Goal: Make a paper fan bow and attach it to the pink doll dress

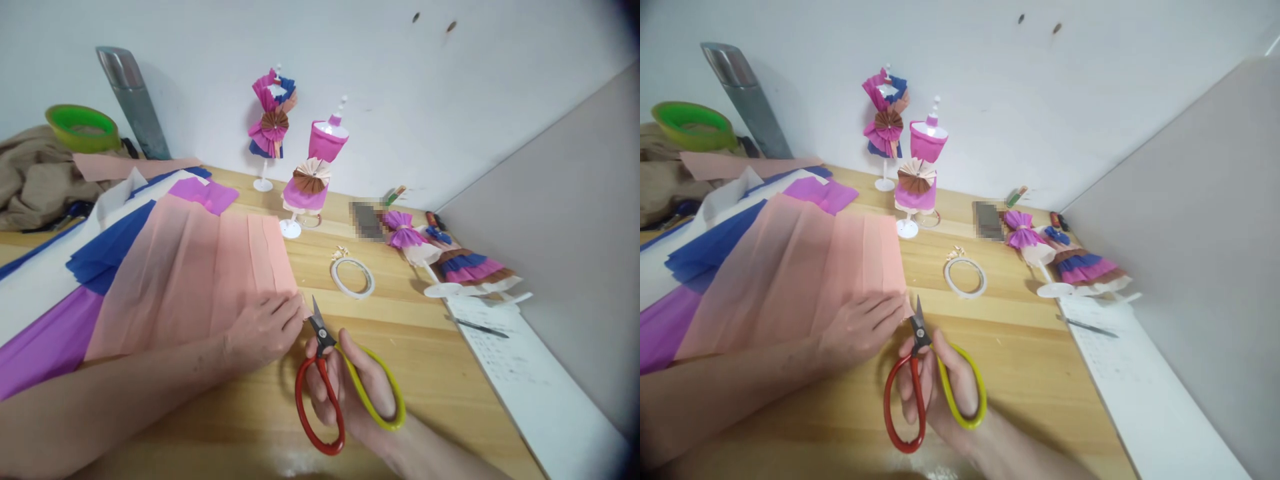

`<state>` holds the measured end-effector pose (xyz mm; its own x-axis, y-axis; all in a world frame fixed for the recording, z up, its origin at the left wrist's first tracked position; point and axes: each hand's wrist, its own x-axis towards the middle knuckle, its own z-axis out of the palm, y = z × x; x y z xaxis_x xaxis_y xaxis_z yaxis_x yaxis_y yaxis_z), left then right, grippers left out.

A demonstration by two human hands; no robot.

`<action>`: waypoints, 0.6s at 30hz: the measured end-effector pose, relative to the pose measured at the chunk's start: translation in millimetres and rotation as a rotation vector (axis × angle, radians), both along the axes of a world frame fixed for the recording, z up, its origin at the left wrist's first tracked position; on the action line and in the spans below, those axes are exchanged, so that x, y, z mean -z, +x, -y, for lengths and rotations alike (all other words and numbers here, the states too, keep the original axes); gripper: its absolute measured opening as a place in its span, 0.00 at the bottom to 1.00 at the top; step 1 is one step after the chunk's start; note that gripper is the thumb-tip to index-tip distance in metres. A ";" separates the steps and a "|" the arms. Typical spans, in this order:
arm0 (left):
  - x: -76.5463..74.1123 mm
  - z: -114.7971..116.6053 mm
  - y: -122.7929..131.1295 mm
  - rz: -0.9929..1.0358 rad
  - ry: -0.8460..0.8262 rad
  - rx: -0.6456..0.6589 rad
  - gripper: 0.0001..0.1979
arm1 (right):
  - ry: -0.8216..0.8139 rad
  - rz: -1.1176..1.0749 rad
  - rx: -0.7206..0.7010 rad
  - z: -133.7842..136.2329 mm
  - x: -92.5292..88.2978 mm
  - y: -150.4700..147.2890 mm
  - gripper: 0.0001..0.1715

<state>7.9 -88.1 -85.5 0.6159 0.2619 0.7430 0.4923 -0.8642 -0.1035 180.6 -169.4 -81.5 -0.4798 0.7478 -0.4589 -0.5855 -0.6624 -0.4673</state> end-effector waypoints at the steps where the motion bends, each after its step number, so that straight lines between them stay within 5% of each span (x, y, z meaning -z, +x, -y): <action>1: -0.6 0.2 0.0 0.002 0.001 0.003 0.11 | -0.004 0.000 0.001 0.0 0.5 0.5 0.31; 18: -2.2 -2.2 -2.4 -0.039 0.026 0.017 0.12 | 0.053 -0.195 -0.021 -1.4 6.3 1.8 0.27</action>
<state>5.5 -86.0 -83.4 0.6490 0.2323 0.7245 0.4729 -0.8691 -0.1449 182.4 -168.0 -87.7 -0.5719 0.7573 -0.3154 -0.6546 -0.6530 -0.3810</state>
